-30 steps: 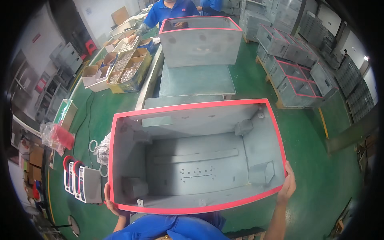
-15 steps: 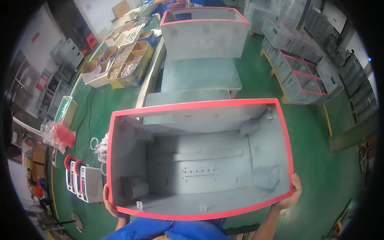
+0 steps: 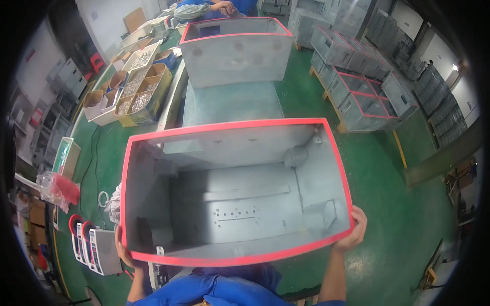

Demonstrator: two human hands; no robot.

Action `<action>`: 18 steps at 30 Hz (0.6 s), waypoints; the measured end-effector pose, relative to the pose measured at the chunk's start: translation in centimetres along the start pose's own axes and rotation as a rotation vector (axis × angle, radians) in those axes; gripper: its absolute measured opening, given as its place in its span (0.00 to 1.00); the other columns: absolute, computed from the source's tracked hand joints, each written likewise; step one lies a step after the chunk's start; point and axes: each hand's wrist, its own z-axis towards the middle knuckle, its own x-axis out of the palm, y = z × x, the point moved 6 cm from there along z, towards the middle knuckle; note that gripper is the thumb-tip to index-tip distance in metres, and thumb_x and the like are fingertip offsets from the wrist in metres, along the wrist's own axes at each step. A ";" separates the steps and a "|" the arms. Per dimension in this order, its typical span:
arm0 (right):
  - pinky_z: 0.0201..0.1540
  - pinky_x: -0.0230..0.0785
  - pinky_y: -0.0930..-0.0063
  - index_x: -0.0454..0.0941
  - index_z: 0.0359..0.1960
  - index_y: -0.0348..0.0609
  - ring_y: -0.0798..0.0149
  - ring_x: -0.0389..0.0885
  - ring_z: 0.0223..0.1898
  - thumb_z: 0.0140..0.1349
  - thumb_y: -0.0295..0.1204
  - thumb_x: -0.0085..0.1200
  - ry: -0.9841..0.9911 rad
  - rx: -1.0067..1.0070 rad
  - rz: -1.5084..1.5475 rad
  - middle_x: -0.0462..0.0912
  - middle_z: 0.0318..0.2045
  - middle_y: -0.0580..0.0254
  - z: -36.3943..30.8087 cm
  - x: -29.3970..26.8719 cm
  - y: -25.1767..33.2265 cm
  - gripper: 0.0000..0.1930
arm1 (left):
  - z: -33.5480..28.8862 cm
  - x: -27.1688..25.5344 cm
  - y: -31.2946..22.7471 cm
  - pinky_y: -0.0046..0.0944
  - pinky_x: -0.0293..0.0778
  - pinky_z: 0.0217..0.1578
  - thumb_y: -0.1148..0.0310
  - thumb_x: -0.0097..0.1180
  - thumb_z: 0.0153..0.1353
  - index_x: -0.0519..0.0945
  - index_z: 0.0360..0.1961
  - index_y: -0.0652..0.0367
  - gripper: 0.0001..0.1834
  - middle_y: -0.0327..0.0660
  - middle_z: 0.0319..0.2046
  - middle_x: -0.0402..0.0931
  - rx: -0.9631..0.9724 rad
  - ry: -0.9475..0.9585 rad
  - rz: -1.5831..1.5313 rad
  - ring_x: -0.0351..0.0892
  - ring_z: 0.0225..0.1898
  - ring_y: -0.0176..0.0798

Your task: Applying red tape to the edges of metal cabinet enclosures.

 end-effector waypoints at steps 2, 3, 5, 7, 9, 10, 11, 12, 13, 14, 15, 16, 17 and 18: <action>0.46 0.65 0.64 0.70 0.30 0.31 0.55 0.72 0.41 0.58 0.28 0.33 0.025 -0.089 -0.289 0.73 0.37 0.46 1.6 2.6 0.9 0.13 | 2.1 1.6 1.1 0.42 0.57 0.55 0.60 0.29 0.60 0.64 0.51 0.76 0.28 0.55 0.52 0.63 -0.114 -0.065 -0.133 0.64 0.54 0.48; 0.46 0.64 0.65 0.71 0.30 0.31 0.55 0.72 0.41 0.57 0.27 0.33 0.020 -0.106 -0.189 0.73 0.37 0.47 2.3 3.2 0.1 0.13 | 3.6 3.1 0.5 0.41 0.57 0.55 0.60 0.32 0.60 0.64 0.51 0.76 0.28 0.54 0.52 0.64 -0.055 -0.026 -0.077 0.64 0.53 0.46; 0.46 0.64 0.66 0.71 0.29 0.31 0.55 0.72 0.41 0.57 0.26 0.34 0.009 -0.110 -0.106 0.74 0.36 0.48 3.7 5.2 -1.5 0.12 | 6.4 5.6 1.2 0.39 0.60 0.53 0.63 0.36 0.59 0.66 0.50 0.75 0.26 0.51 0.50 0.66 -0.023 -0.010 -0.153 0.66 0.51 0.44; 0.46 0.64 0.67 0.72 0.29 0.31 0.55 0.72 0.40 0.58 0.26 0.34 -0.007 -0.094 -0.173 0.75 0.36 0.49 5.6 7.2 -2.2 0.13 | 9.3 8.6 1.7 0.39 0.59 0.54 0.63 0.38 0.59 0.66 0.50 0.74 0.25 0.51 0.50 0.67 -0.006 -0.005 -0.130 0.66 0.51 0.44; 0.46 0.64 0.68 0.72 0.29 0.31 0.56 0.72 0.40 0.59 0.26 0.33 -0.009 -0.112 -0.102 0.75 0.35 0.50 7.6 10.1 -4.1 0.13 | 12.0 10.3 4.2 0.37 0.57 0.54 0.65 0.40 0.59 0.67 0.50 0.74 0.23 0.50 0.50 0.66 0.012 0.036 -0.349 0.65 0.53 0.42; 0.45 0.63 0.68 0.72 0.29 0.31 0.56 0.72 0.40 0.59 0.26 0.33 -0.007 -0.119 -0.069 0.75 0.35 0.50 8.6 11.6 -5.0 0.13 | 13.3 11.6 4.2 0.37 0.57 0.55 0.67 0.40 0.58 0.67 0.50 0.73 0.22 0.49 0.51 0.66 -0.024 0.016 -0.350 0.64 0.53 0.41; 0.45 0.64 0.69 0.72 0.29 0.32 0.56 0.73 0.39 0.60 0.26 0.33 -0.013 -0.117 -0.056 0.75 0.35 0.51 9.5 13.0 -5.8 0.13 | 14.7 12.5 5.0 0.35 0.57 0.54 0.69 0.41 0.58 0.68 0.49 0.72 0.21 0.48 0.50 0.67 0.003 -0.002 -0.358 0.65 0.52 0.39; 0.44 0.64 0.69 0.72 0.29 0.32 0.57 0.73 0.39 0.60 0.26 0.33 -0.017 -0.116 -0.041 0.75 0.35 0.51 10.4 14.4 -6.3 0.14 | 16.0 13.3 5.6 0.35 0.58 0.54 0.70 0.40 0.57 0.70 0.48 0.72 0.20 0.47 0.49 0.69 0.030 -0.024 -0.345 0.66 0.51 0.38; 0.44 0.64 0.70 0.72 0.29 0.32 0.57 0.73 0.39 0.60 0.27 0.33 -0.022 -0.114 -0.025 0.75 0.35 0.52 11.2 15.8 -7.0 0.14 | 17.3 14.1 5.8 0.34 0.58 0.53 0.71 0.40 0.56 0.71 0.47 0.71 0.19 0.47 0.48 0.70 0.101 -0.048 -0.294 0.67 0.51 0.38; 0.44 0.64 0.70 0.73 0.29 0.32 0.57 0.73 0.38 0.60 0.27 0.33 -0.024 -0.121 -0.035 0.76 0.34 0.52 12.1 17.0 -7.5 0.14 | 18.4 15.0 6.2 0.34 0.58 0.53 0.71 0.40 0.56 0.71 0.47 0.71 0.19 0.47 0.47 0.71 0.113 -0.060 -0.261 0.67 0.51 0.38; 0.43 0.64 0.70 0.73 0.29 0.32 0.57 0.73 0.38 0.60 0.27 0.33 -0.023 -0.125 -0.041 0.76 0.34 0.52 12.8 18.3 -8.0 0.14 | 19.6 15.6 7.0 0.34 0.59 0.53 0.71 0.41 0.56 0.72 0.46 0.71 0.19 0.47 0.46 0.72 0.128 -0.068 -0.303 0.68 0.50 0.38; 0.43 0.64 0.70 0.73 0.29 0.32 0.58 0.73 0.38 0.60 0.27 0.34 -0.024 -0.130 -0.054 0.76 0.33 0.53 13.5 19.3 -8.7 0.14 | 20.5 16.5 7.4 0.34 0.59 0.53 0.71 0.41 0.56 0.72 0.46 0.70 0.19 0.46 0.46 0.72 0.139 -0.081 -0.237 0.68 0.50 0.38; 0.42 0.65 0.69 0.74 0.29 0.33 0.57 0.74 0.37 0.61 0.28 0.33 -0.040 -0.161 -0.063 0.77 0.32 0.54 14.2 20.0 -9.3 0.14 | 21.4 17.3 7.7 0.34 0.59 0.53 0.71 0.41 0.56 0.73 0.46 0.70 0.18 0.46 0.46 0.72 0.147 -0.074 -0.248 0.68 0.50 0.38; 0.42 0.65 0.69 0.74 0.29 0.33 0.57 0.74 0.37 0.61 0.28 0.33 -0.037 -0.165 -0.065 0.77 0.32 0.54 14.9 20.8 -10.0 0.15 | 22.4 17.9 7.9 0.34 0.59 0.53 0.71 0.41 0.56 0.73 0.46 0.69 0.18 0.46 0.46 0.73 0.156 -0.069 -0.259 0.69 0.50 0.38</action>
